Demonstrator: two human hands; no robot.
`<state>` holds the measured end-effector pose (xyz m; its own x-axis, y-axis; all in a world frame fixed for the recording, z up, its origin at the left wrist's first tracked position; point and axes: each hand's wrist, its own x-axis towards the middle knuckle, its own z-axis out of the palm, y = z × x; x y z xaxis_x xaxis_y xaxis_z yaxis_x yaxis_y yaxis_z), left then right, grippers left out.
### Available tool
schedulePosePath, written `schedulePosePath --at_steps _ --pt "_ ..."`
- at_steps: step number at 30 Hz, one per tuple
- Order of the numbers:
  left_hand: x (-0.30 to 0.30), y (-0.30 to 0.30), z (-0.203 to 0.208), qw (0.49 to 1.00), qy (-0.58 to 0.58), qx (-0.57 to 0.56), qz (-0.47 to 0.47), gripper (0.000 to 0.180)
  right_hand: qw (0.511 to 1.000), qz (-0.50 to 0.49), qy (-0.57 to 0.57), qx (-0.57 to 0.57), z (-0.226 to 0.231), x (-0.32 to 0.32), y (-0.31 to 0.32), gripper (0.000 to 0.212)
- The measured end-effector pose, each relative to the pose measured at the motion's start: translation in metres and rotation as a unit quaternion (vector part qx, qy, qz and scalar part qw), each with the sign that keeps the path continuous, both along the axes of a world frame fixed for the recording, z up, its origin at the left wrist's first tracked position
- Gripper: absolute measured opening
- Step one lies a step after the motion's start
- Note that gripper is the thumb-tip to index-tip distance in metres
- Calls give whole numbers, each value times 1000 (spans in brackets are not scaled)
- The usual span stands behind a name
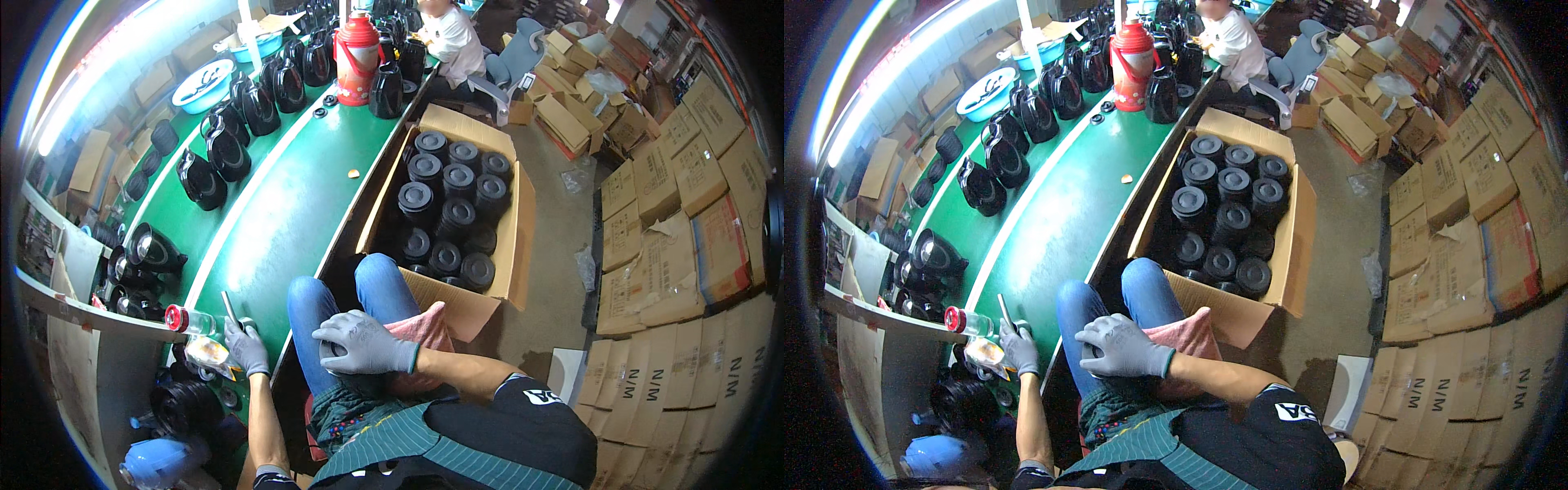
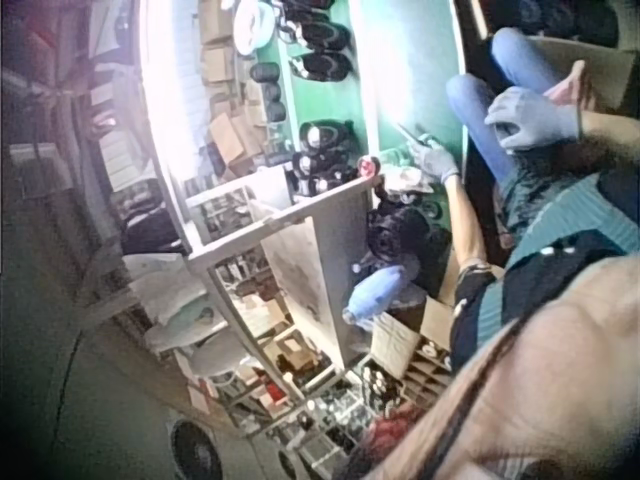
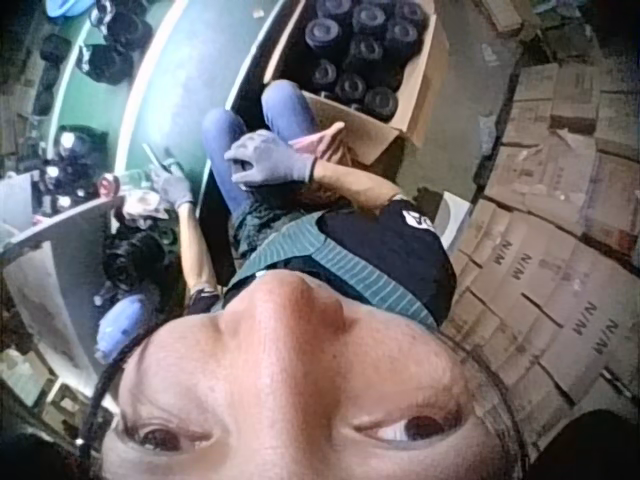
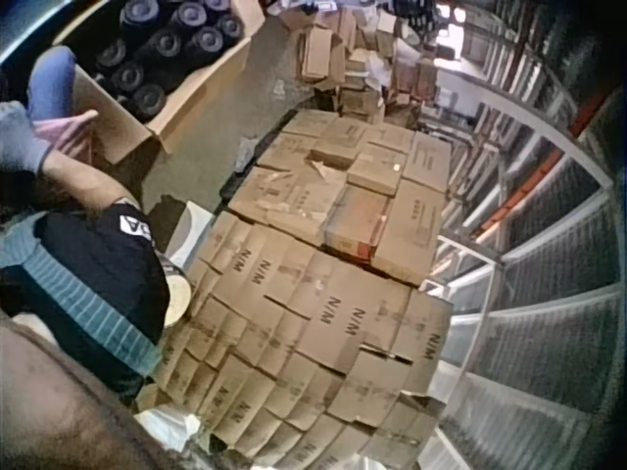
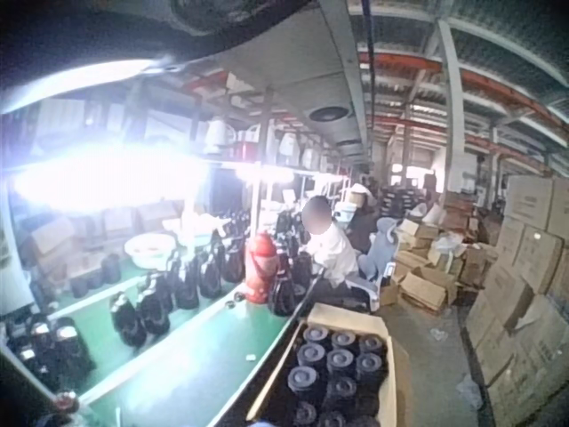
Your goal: The person assembles black kettles by attaching circular bases to the kettle bodies using a metal tool. They repeatedly pick up a kettle, place a base on top, and use the tool to secure it before setting the assembled unit aside on the green table.
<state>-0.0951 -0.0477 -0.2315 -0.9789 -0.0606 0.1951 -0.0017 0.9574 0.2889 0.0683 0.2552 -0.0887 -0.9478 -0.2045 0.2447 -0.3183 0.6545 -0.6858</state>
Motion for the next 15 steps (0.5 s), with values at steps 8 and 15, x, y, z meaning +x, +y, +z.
schedulePosePath --at_steps 8,15 --pt "4 -12 -9 998 22 60 -7 71 1000 4 14 -23 6 3 -3 53" --pt "2 -12 2 988 -8 155 2 59 998 -2 33 -48 7 8 -4 55"
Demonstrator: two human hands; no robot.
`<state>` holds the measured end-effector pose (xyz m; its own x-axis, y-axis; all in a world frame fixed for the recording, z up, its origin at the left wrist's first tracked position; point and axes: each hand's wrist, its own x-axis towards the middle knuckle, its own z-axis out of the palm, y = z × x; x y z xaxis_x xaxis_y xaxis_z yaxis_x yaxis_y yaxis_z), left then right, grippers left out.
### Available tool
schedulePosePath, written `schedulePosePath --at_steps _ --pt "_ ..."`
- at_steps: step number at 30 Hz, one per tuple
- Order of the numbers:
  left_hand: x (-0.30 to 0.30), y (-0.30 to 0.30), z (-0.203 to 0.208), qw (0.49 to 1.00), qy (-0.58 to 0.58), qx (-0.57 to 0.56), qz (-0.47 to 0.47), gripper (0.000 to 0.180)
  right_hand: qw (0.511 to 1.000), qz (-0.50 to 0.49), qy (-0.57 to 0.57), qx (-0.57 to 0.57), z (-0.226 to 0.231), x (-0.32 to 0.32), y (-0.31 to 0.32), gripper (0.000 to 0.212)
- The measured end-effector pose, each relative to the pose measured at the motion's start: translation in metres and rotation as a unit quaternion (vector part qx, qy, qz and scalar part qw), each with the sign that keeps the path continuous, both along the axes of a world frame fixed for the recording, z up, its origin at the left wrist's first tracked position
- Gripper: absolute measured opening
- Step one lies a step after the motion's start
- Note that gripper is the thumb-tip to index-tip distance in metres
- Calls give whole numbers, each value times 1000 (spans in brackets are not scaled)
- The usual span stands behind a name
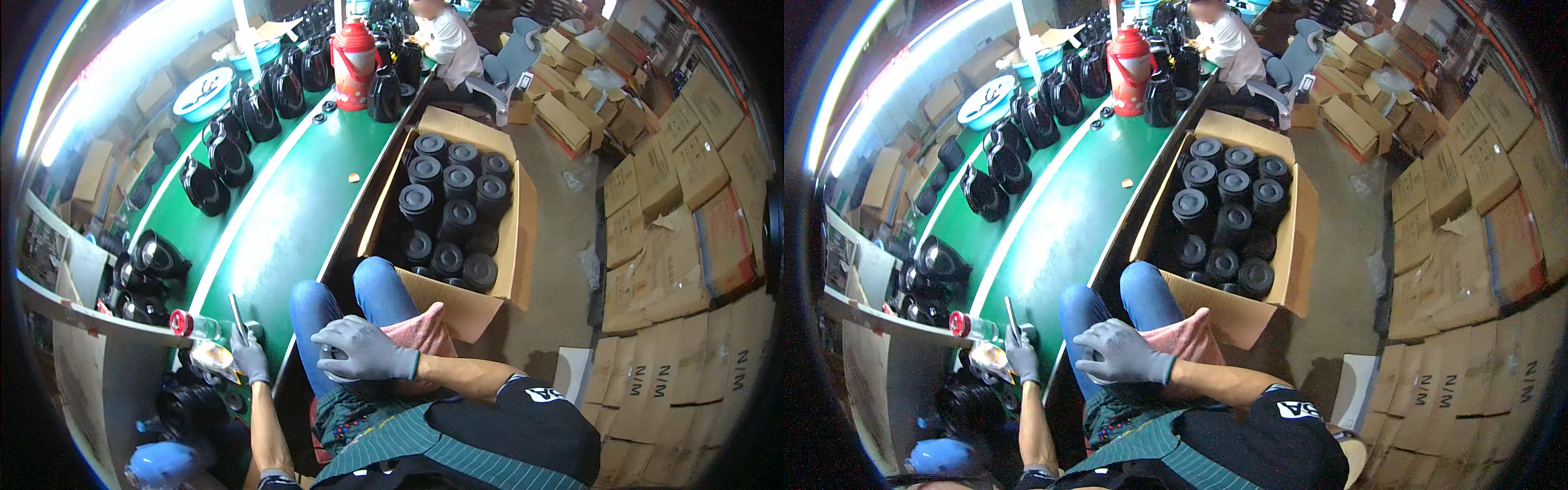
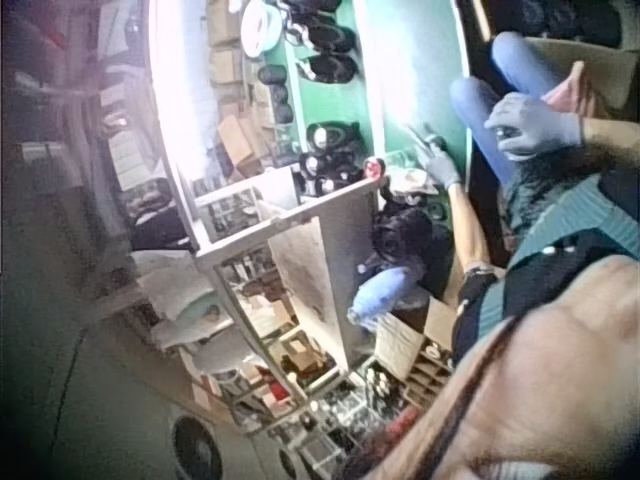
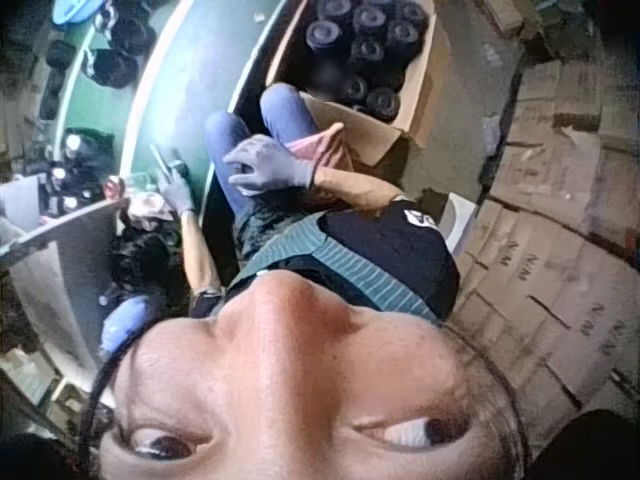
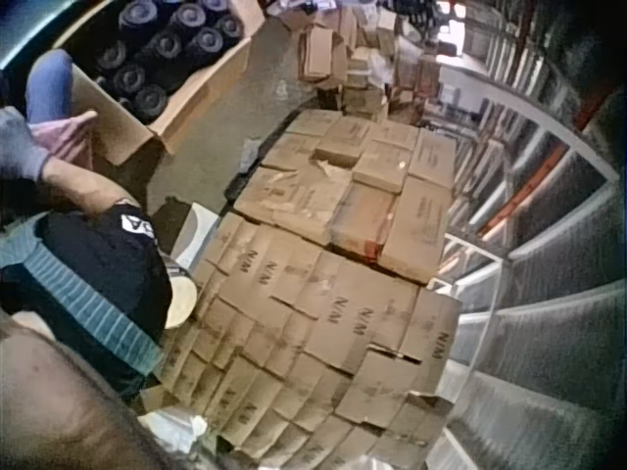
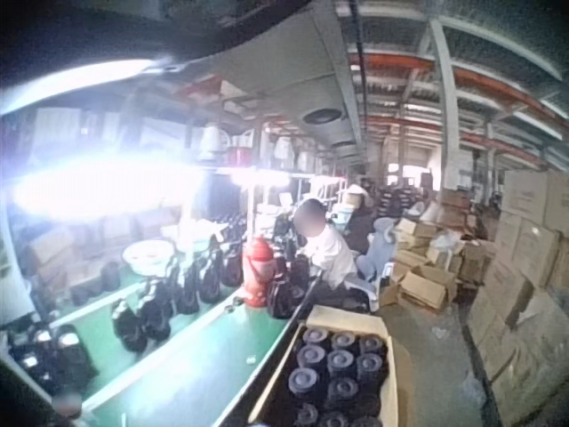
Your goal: The person assembles black kettles by attaching circular bases to the kettle bodies using a metal tool. They repeatedly pick up a kettle, place a base on top, and use the tool to secure it before setting the assembled unit aside on the green table.
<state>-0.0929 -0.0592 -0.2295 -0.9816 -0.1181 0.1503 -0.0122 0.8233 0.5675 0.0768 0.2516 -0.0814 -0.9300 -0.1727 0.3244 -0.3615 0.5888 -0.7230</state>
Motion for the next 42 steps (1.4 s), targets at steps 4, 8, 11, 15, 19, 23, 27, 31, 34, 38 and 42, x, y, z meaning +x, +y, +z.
schedulePosePath --at_steps 4,8,11,15,19,23,27,31,34,38,42 --pt "27 27 92 938 -89 312 -121 53 969 -33 -62 -238 -5 4 0 74" --pt "70 75 200 855 -166 312 -380 54 764 -106 -114 -626 -8 8 -10 88" --pt "99 113 240 825 -139 41 -547 64 600 -59 -227 -765 -14 8 1 83" --pt "132 128 252 865 -100 -27 -491 66 874 -73 -129 -463 -28 -1 28 47" --pt "171 148 252 887 -13 -151 -437 90 804 78 -293 -511 -40 -45 44 38" --pt "191 179 258 846 72 -106 -518 93 919 299 -60 -249 -41 -88 40 43" --pt "192 187 258 842 50 -171 -509 84 884 295 -188 -309 -42 -86 35 44" --pt "184 169 244 875 61 -88 -472 84 757 256 -260 -542 -55 -67 36 45" --pt "177 147 233 903 81 -53 -419 86 793 191 -214 -537 -66 -50 38 49" --pt "171 128 225 916 61 57 -391 80 779 132 -221 -572 -70 -15 41 60" --pt "165 123 217 919 67 105 -374 72 502 286 -170 -798 -65 22 30 56"
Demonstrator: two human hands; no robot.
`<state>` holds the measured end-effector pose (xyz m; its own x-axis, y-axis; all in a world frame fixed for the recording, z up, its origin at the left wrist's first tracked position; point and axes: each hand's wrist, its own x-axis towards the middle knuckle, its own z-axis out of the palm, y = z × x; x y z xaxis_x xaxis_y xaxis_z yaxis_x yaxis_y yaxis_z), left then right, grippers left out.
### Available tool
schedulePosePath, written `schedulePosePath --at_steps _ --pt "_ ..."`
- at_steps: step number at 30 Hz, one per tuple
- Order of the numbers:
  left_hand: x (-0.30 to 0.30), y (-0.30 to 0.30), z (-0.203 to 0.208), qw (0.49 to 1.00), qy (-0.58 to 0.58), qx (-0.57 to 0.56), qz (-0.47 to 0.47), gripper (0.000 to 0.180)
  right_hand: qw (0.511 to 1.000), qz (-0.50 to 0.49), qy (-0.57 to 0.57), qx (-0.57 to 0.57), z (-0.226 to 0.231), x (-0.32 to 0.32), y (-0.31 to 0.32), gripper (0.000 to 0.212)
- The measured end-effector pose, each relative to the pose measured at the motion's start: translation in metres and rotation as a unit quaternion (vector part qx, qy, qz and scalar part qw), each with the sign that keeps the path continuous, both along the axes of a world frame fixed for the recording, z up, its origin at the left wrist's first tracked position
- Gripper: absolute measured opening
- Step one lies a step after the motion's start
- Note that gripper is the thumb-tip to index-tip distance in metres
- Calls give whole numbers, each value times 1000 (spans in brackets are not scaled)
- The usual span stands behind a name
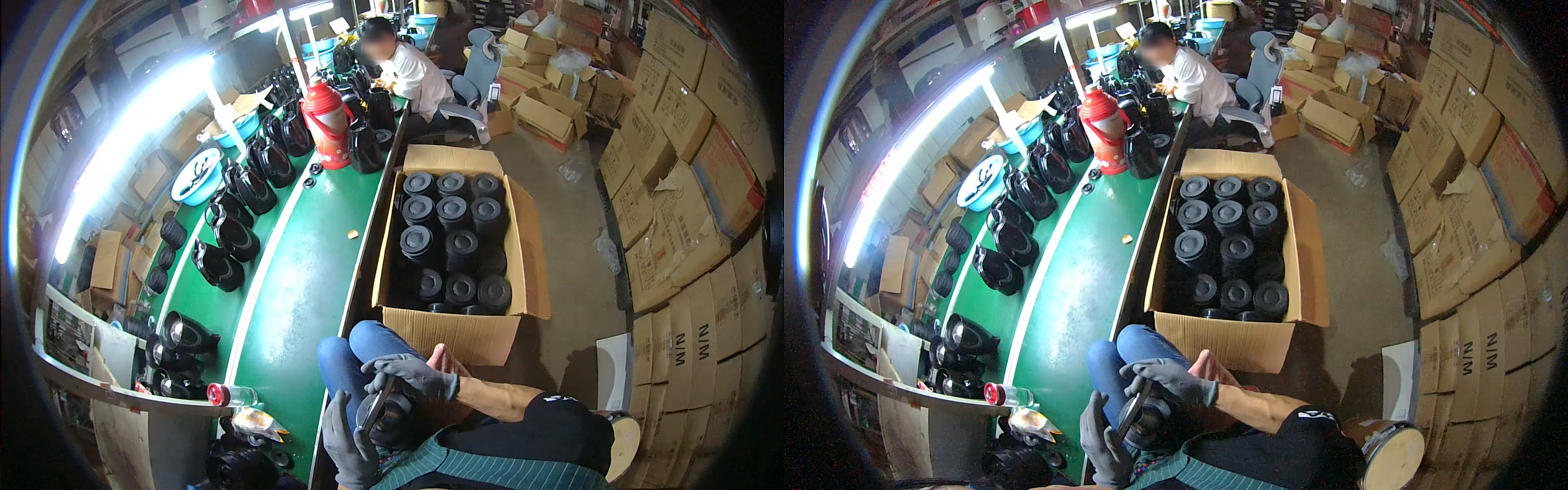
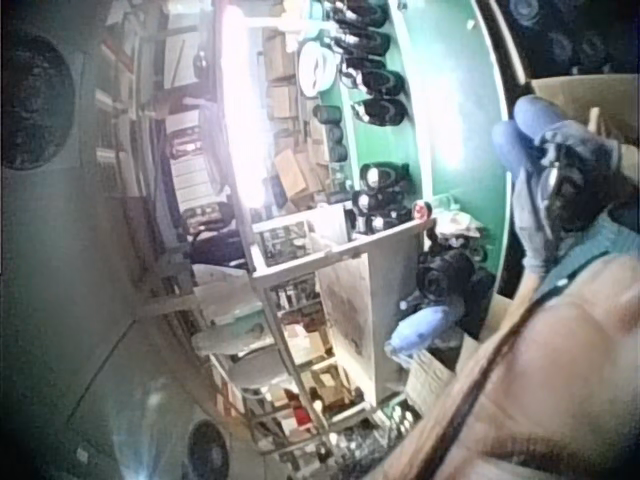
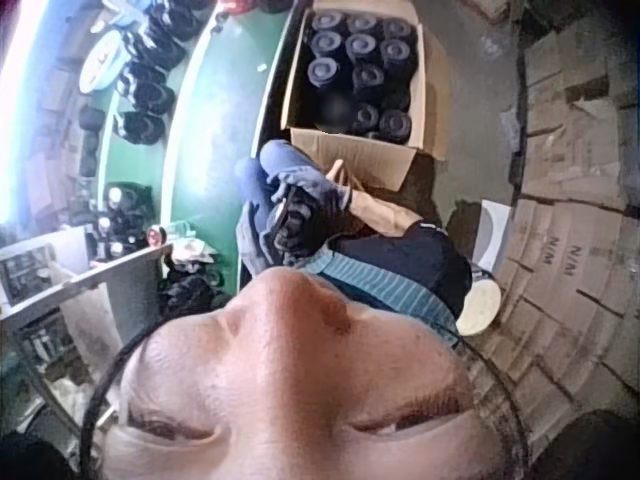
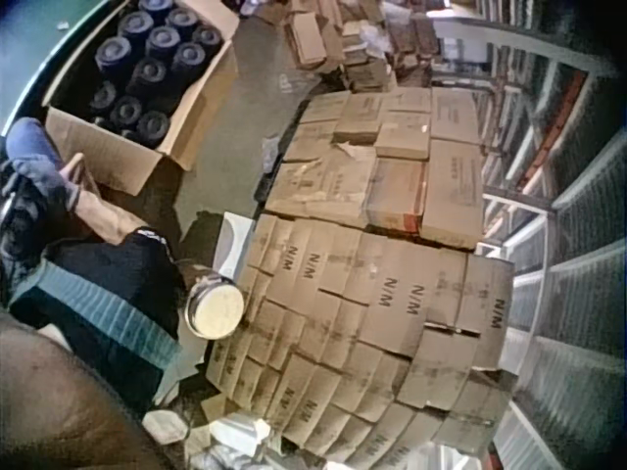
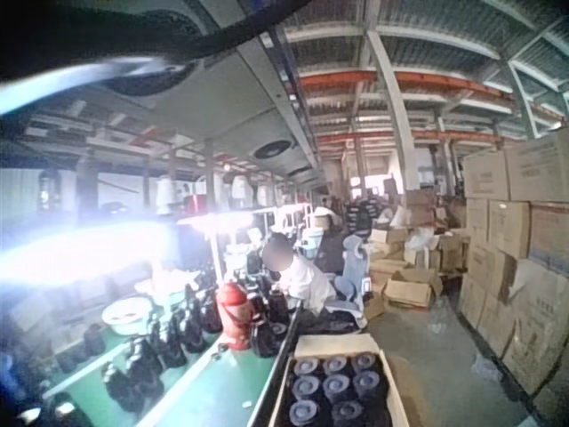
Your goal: The person assembles black kettles by attaching circular bases to the kettle bodies using a metal tool. They repeatedly pick up a kettle, place a base on top, and use the tool to secure it before setting the assembled unit aside on the green table.
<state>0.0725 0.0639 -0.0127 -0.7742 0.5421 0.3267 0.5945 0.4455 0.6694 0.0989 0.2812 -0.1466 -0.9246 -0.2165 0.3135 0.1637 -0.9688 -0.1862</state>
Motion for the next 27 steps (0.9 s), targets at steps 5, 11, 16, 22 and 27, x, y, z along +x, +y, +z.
schedulePosePath --at_steps 5,11,16,22,27 --pt "-28 -1 -15 994 -77 48 56 62 979 -93 -77 164 20 27 2 43" --pt "-78 15 -30 961 -235 116 -87 66 949 -175 -33 259 51 72 -3 20" --pt "-89 14 -34 895 -392 140 -159 70 864 -204 179 425 63 50 15 31" --pt "-104 6 -47 869 -450 127 -161 75 760 -154 356 521 78 16 27 49" --pt "-142 40 -64 831 -458 139 -283 68 569 -99 528 623 98 1 12 39"
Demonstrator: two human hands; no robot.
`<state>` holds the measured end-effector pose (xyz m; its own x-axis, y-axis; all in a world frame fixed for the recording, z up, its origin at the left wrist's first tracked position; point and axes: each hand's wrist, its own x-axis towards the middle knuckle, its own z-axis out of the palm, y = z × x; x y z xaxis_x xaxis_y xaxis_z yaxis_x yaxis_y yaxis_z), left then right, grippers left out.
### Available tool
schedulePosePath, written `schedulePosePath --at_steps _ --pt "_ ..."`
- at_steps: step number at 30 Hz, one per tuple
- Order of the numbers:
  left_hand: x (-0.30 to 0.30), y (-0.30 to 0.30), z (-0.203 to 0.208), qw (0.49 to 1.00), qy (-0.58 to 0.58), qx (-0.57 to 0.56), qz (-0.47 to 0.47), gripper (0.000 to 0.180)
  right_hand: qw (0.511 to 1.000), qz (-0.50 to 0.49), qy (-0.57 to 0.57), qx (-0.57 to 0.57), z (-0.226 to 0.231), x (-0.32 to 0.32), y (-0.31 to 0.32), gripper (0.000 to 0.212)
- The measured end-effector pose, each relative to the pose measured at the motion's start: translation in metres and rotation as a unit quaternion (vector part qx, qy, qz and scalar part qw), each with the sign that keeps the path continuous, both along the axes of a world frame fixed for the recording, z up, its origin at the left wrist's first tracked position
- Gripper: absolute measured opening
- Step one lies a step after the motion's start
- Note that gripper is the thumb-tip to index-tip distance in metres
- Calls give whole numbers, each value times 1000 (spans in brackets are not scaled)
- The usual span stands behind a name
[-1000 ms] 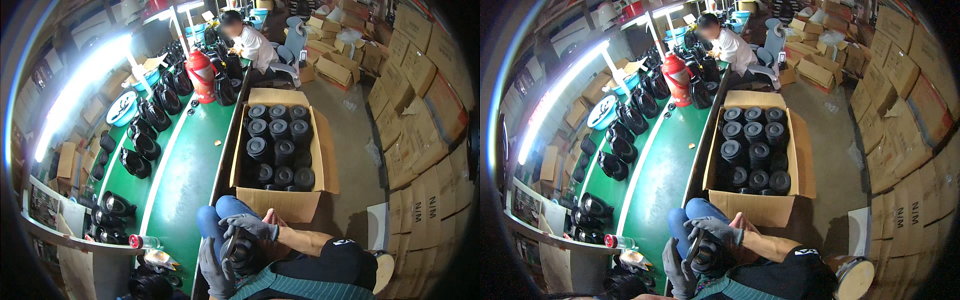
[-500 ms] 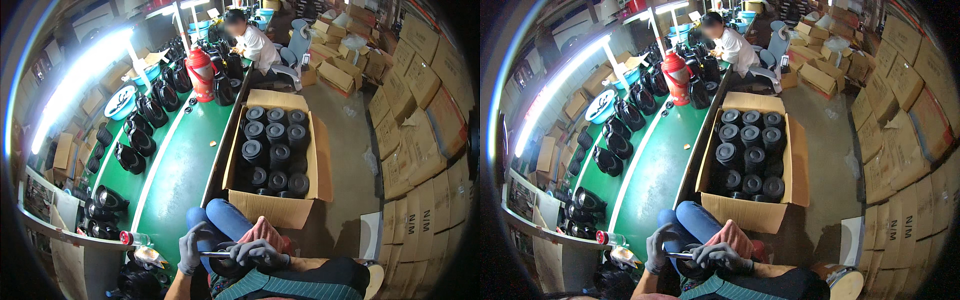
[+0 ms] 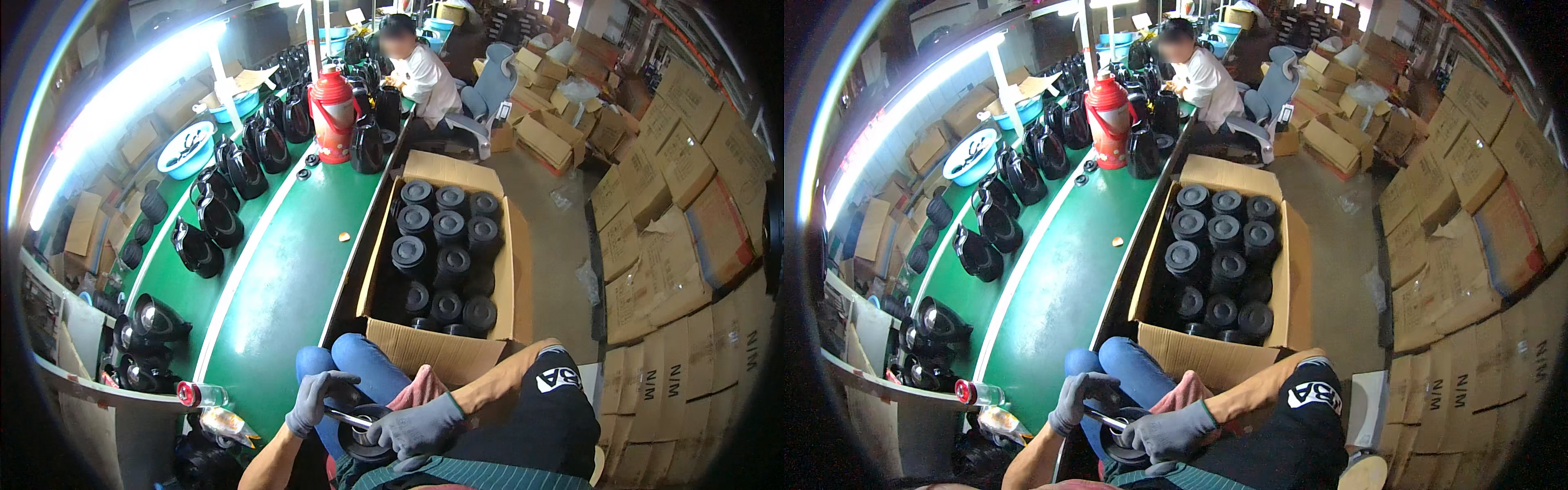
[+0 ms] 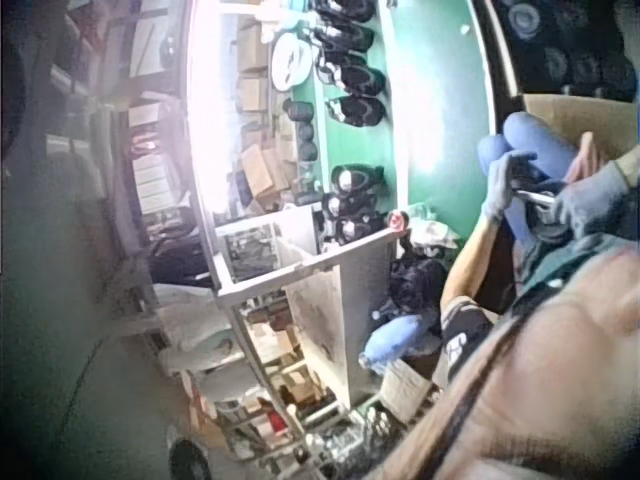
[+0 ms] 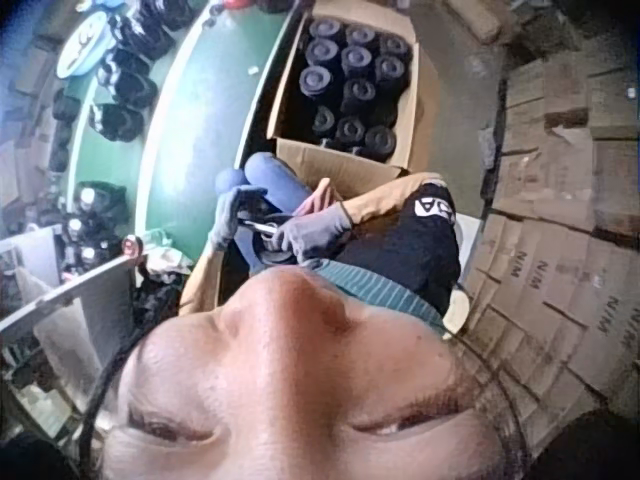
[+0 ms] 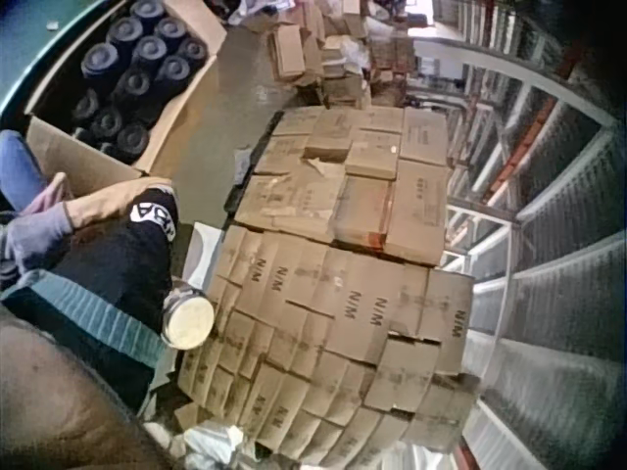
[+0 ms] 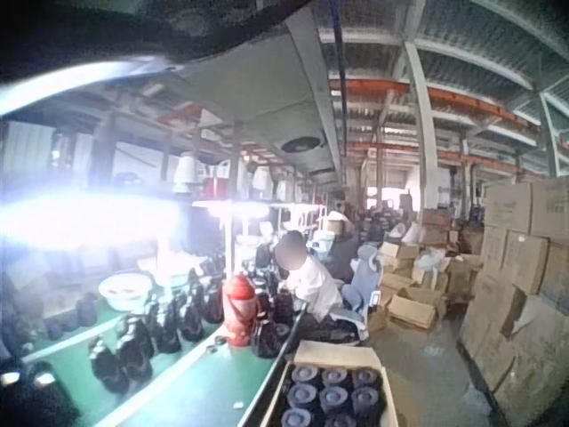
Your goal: The person assembles black kettles by attaching circular bases to the kettle bodies using a metal tool. They repeatedly pick up a kettle, place a base on top, and use the tool to secure it before setting the assembled unit aside on the green table.
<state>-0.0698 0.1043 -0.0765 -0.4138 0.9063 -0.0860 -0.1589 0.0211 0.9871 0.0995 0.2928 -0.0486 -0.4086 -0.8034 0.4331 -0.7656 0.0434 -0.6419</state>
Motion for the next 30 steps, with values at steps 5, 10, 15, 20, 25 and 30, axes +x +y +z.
schedulePosePath --at_steps 5,10,15,20,25,30 --pt "-27 46 -15 990 2 -41 -135 57 937 66 264 221 17 -13 -30 35" --pt "-23 79 -40 976 86 41 -194 59 979 66 96 166 4 -49 -84 37" --pt "-23 90 -52 980 17 63 -188 56 998 -7 -4 55 4 -47 -81 33" --pt "-15 76 -37 987 150 61 -10 50 976 -19 -208 -54 19 -37 -56 27" --pt "0 61 -36 910 369 50 185 41 818 -28 -491 -299 4 -46 -53 37" --pt "-25 -3 5 903 139 -85 398 40 785 -127 -477 -374 -22 -67 -55 99"
